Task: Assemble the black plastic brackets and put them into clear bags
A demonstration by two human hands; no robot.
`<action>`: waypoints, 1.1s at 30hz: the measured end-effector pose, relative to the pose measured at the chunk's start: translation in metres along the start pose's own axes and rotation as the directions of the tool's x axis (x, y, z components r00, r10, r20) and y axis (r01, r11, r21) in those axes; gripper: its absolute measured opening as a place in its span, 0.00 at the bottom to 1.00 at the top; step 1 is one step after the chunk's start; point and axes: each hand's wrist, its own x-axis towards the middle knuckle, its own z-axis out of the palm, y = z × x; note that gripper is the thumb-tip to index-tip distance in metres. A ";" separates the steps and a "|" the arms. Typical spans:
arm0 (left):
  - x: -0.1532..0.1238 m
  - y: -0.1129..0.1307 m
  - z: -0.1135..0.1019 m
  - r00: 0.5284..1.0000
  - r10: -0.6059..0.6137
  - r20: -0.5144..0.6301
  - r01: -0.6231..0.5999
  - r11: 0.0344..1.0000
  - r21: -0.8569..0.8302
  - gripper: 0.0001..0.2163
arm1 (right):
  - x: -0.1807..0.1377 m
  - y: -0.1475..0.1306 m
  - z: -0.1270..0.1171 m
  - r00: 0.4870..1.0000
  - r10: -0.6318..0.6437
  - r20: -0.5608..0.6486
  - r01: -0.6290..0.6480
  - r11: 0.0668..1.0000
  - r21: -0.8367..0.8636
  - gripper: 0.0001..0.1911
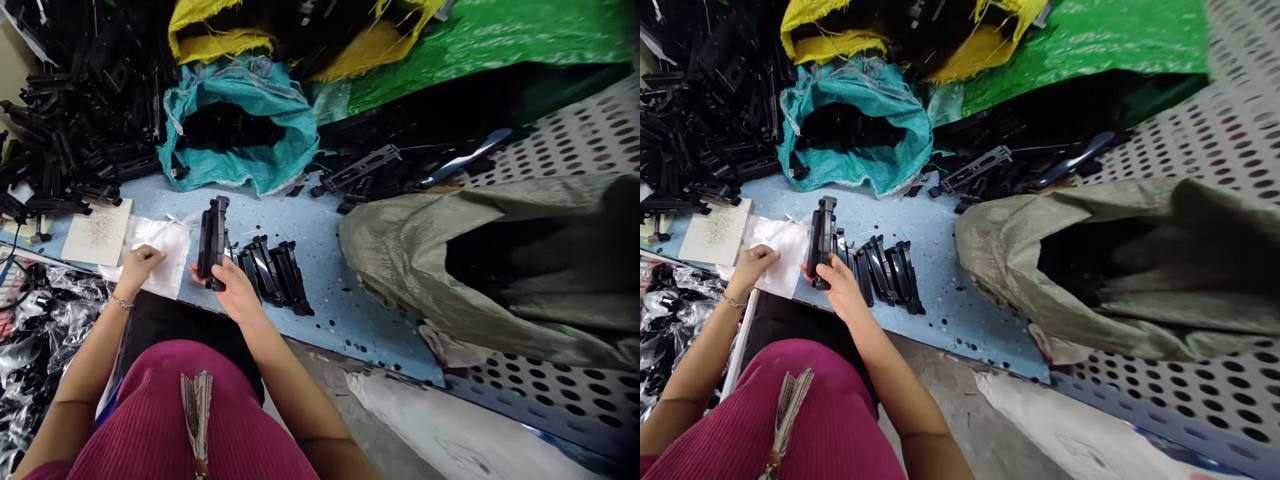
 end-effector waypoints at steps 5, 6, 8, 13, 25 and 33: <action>-0.001 0.001 -0.002 0.998 0.066 -0.018 -0.066 0.998 0.000 0.11 | 0.043 0.017 0.021 0.997 0.059 0.058 -0.066 0.990 0.124 0.18; -0.004 0.003 -0.003 0.995 0.086 -0.042 -0.085 0.996 0.017 0.10 | 0.050 0.023 0.023 0.996 0.082 0.037 -0.086 0.988 0.129 0.18; -0.012 0.008 -0.009 0.975 0.213 -0.064 -0.201 0.967 0.158 0.07 | 0.058 0.032 0.024 0.994 0.104 -0.022 -0.101 0.987 0.125 0.17; -0.020 0.018 -0.026 0.909 0.379 0.176 -0.386 0.602 0.699 0.17 | 0.027 0.034 0.008 0.993 0.092 0.072 -0.104 0.976 0.193 0.18; -0.036 0.002 -0.035 0.766 0.593 0.248 -0.603 0.530 0.596 0.31 | 0.015 0.069 0.002 0.697 0.383 0.606 -0.686 0.601 0.409 0.32; -0.095 0.011 0.003 0.623 0.599 0.503 -0.778 0.540 0.320 0.37 | 0.004 0.058 0.021 0.987 0.143 0.068 -0.110 0.929 -0.354 0.16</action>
